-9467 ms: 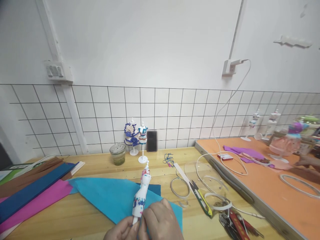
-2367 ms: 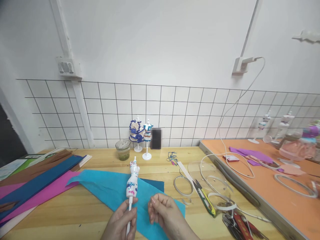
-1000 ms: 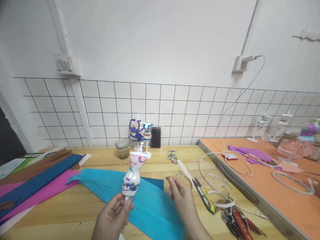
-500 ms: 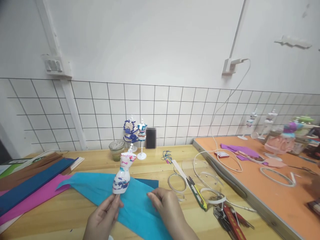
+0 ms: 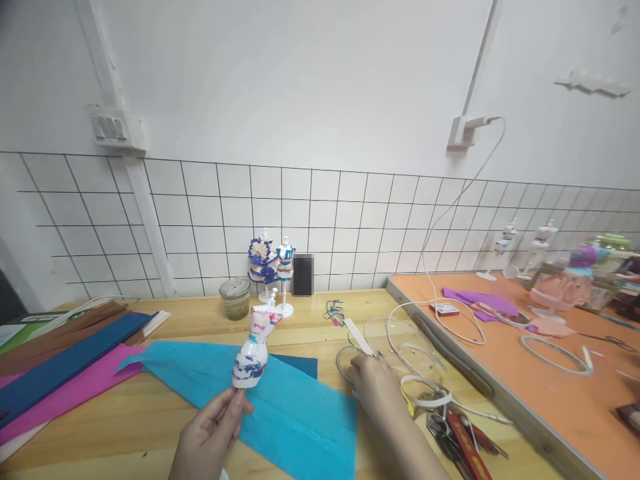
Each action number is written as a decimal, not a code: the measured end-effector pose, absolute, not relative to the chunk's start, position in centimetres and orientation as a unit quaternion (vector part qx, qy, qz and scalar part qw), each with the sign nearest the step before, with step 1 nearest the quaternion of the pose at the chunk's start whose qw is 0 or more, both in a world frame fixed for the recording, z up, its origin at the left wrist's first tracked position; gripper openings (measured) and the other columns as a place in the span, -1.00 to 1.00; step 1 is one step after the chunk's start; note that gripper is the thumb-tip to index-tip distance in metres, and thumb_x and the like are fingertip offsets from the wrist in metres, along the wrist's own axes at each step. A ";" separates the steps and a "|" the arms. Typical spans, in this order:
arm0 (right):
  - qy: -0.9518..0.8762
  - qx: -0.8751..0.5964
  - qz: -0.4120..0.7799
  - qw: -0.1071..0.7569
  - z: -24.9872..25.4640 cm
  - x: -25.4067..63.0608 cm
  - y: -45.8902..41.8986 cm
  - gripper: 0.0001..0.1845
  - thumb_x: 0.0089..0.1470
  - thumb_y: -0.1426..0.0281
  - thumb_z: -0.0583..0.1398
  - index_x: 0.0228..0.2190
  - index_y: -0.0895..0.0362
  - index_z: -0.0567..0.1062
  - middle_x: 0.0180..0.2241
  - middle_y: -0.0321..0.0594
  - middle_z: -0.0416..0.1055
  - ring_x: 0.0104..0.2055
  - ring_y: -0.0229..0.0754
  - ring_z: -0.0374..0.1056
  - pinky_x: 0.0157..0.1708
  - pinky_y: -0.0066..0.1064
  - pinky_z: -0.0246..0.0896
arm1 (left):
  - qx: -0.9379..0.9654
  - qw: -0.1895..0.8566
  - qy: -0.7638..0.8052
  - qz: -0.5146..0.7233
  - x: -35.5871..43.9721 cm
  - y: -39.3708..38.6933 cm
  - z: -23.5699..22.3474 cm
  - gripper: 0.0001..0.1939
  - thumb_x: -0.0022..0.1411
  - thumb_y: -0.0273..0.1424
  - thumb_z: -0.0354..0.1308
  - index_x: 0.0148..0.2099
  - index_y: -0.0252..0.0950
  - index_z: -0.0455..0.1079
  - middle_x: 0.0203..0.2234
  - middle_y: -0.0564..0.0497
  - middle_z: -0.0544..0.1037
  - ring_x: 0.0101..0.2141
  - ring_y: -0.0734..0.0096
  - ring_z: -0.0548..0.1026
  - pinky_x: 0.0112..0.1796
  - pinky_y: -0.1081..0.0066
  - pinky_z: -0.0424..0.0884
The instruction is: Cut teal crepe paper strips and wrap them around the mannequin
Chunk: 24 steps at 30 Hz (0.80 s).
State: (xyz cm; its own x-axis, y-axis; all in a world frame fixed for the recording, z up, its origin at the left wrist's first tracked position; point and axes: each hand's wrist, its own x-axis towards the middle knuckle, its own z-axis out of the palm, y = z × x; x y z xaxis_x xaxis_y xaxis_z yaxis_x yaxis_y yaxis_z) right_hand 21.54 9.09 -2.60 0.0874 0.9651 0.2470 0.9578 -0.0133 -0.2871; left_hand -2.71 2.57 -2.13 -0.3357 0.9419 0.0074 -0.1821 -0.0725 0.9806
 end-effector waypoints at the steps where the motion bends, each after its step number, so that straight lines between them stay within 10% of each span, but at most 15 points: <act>1: -0.674 -0.712 0.025 0.194 -2.8 21.4 9.1 -0.69 0.03 0.39 0.12 -0.70 0.14 0.36 -0.67 -0.37 0.31 -0.51 -0.25 0.25 -0.45 -0.40 0.07 | 0.371 0.446 0.512 0.633 -2.6 2.5 -2.1 -0.66 -0.16 -0.10 0.27 -0.52 -0.31 0.44 -0.69 0.13 0.36 -0.65 0.59 0.16 -0.61 0.61 0.16; 14: -0.510 -0.526 0.459 0.502 0.3 18.2 7.5 -0.64 0.01 0.08 0.07 -0.44 0.12 0.40 -0.43 -0.24 0.44 -0.40 -0.22 0.35 -0.34 -0.41 0.26 | 0.366 0.475 0.466 0.651 -1.6 2.3 -2.1 -0.61 -0.26 -0.14 0.33 -0.41 -0.32 0.43 -0.66 0.10 0.40 -0.53 0.44 0.36 -0.49 0.55 0.30; 24: -0.424 -0.365 0.643 0.523 -0.5 12.6 4.0 -0.74 -0.18 0.22 0.30 -0.53 0.18 0.50 -0.55 -0.24 0.49 -0.47 -0.26 0.37 -0.41 -0.49 0.28 | 0.396 0.488 0.463 0.626 -1.8 2.3 -1.9 -0.57 -0.18 -0.03 0.25 -0.44 -0.31 0.34 -0.71 0.09 0.44 -0.60 0.46 0.41 -0.53 0.51 0.32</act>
State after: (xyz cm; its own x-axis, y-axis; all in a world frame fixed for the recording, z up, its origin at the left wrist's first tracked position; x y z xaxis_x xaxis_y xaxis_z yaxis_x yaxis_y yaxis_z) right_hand 12.58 4.01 -0.47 -0.1867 0.9821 -0.0256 -0.3632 -0.0932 -0.9270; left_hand -1.76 2.28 -1.86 -0.2106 0.9766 0.0442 -0.2440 -0.0963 0.9650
